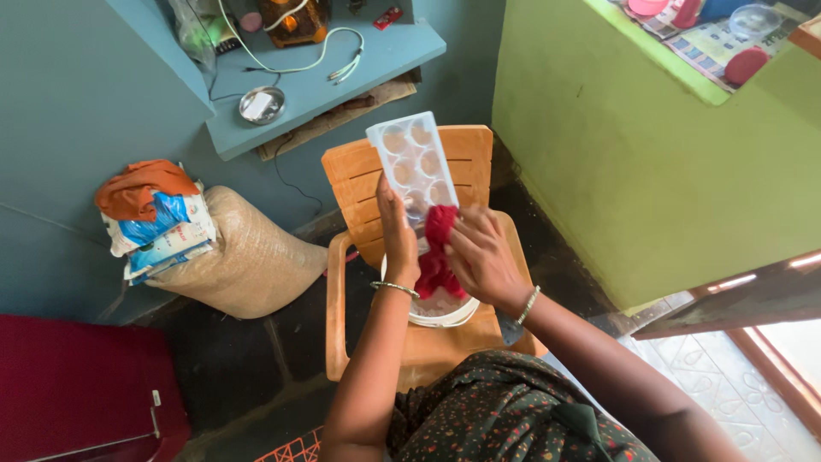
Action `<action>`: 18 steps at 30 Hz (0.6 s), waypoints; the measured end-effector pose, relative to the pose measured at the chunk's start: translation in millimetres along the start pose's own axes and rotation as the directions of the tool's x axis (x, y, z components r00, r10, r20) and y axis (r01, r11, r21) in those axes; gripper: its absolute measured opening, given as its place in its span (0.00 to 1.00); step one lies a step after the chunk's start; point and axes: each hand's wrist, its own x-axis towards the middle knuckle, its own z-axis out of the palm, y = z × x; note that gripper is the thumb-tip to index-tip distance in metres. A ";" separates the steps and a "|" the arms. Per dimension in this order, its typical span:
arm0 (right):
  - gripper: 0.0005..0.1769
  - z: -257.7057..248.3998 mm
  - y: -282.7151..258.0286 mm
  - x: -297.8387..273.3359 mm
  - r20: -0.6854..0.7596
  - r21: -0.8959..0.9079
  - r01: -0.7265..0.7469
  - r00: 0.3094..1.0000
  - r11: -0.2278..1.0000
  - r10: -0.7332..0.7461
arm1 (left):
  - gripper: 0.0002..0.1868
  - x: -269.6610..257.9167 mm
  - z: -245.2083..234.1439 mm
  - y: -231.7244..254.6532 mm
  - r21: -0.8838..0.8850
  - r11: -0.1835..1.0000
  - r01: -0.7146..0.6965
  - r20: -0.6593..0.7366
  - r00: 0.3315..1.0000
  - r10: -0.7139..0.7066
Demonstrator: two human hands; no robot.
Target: The person cleans a white plastic ice cube tray by scrubbing it with a red cloth, rinsing it in a bucket of water, and drying it with the cloth. The person moves between a cot and a chair to perform the task.
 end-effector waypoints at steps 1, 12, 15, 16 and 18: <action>0.14 0.3 -3.5 7.2 -0.013 -0.069 0.030 0.999 0.997 -0.031 | 0.37 0.7 5.8 -9.4 -0.003 0.988 -0.156 0.056 0.986 0.156; 0.15 27.9 -1.4 15.2 -0.024 0.051 -0.056 0.998 0.997 0.057 | 0.39 13.2 -14.6 -39.4 0.233 0.907 -0.352 0.184 0.931 0.314; 0.14 33.4 22.5 16.7 0.103 -0.150 0.134 0.988 0.980 -0.119 | 0.38 19.6 -24.7 -45.2 0.305 0.886 -0.350 0.210 0.932 0.296; 0.14 37.2 32.4 18.4 0.171 -0.220 0.209 0.970 0.953 -0.173 | 0.37 25.0 -31.1 -45.8 0.354 0.877 -0.326 0.202 0.942 0.269; 0.13 49.7 47.7 23.0 0.292 -0.382 0.408 0.905 0.829 -0.310 | 0.37 32.6 -42.1 -45.7 0.393 0.893 -0.219 0.172 0.972 0.162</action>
